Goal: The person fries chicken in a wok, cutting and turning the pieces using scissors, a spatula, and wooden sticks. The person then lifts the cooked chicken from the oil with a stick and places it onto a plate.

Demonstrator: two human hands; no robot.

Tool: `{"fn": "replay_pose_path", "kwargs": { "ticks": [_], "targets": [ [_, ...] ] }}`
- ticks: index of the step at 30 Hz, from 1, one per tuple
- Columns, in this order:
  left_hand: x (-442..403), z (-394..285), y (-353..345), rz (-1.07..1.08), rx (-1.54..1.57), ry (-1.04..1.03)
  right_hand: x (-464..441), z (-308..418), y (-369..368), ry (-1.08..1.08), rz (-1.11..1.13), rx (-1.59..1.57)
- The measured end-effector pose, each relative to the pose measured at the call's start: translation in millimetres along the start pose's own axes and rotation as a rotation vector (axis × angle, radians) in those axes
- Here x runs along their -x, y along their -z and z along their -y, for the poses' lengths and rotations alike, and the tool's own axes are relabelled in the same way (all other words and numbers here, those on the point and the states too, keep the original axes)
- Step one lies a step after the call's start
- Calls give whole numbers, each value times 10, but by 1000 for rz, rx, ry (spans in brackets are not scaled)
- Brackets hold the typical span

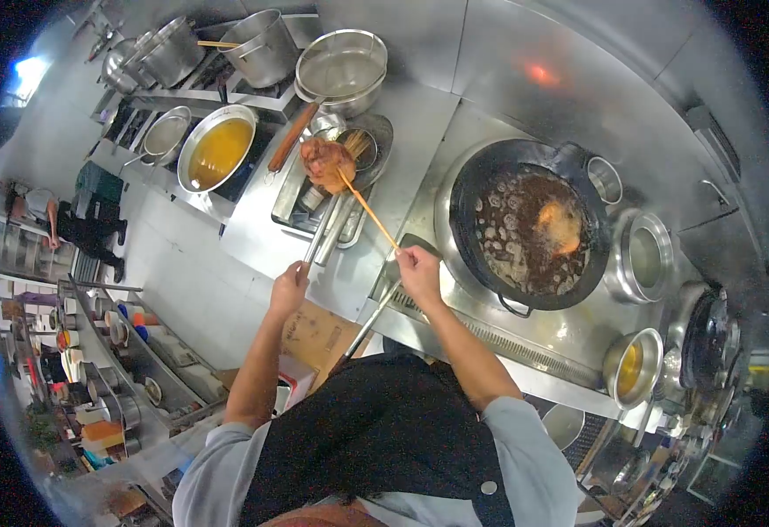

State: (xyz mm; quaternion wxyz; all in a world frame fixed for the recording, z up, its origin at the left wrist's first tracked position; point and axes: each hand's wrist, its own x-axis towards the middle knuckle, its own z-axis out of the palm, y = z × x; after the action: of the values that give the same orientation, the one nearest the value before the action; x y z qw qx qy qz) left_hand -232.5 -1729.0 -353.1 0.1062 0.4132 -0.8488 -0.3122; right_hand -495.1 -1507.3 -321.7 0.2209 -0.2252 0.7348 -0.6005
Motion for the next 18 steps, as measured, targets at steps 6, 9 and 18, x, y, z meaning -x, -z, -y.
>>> {"fn": "replay_pose_path", "kwargs": {
  "ticks": [6, 9, 18],
  "targets": [
    [43, 49, -13, 27, 130, 70, 337, 499, 214, 3, -2, -30],
    [172, 14, 5, -1, 328, 77, 589, 581, 349, 9, -22, -101],
    [1148, -875, 118, -362, -104, -281, 1947, 763, 1462, 86, -216, -285]
  ]
}}
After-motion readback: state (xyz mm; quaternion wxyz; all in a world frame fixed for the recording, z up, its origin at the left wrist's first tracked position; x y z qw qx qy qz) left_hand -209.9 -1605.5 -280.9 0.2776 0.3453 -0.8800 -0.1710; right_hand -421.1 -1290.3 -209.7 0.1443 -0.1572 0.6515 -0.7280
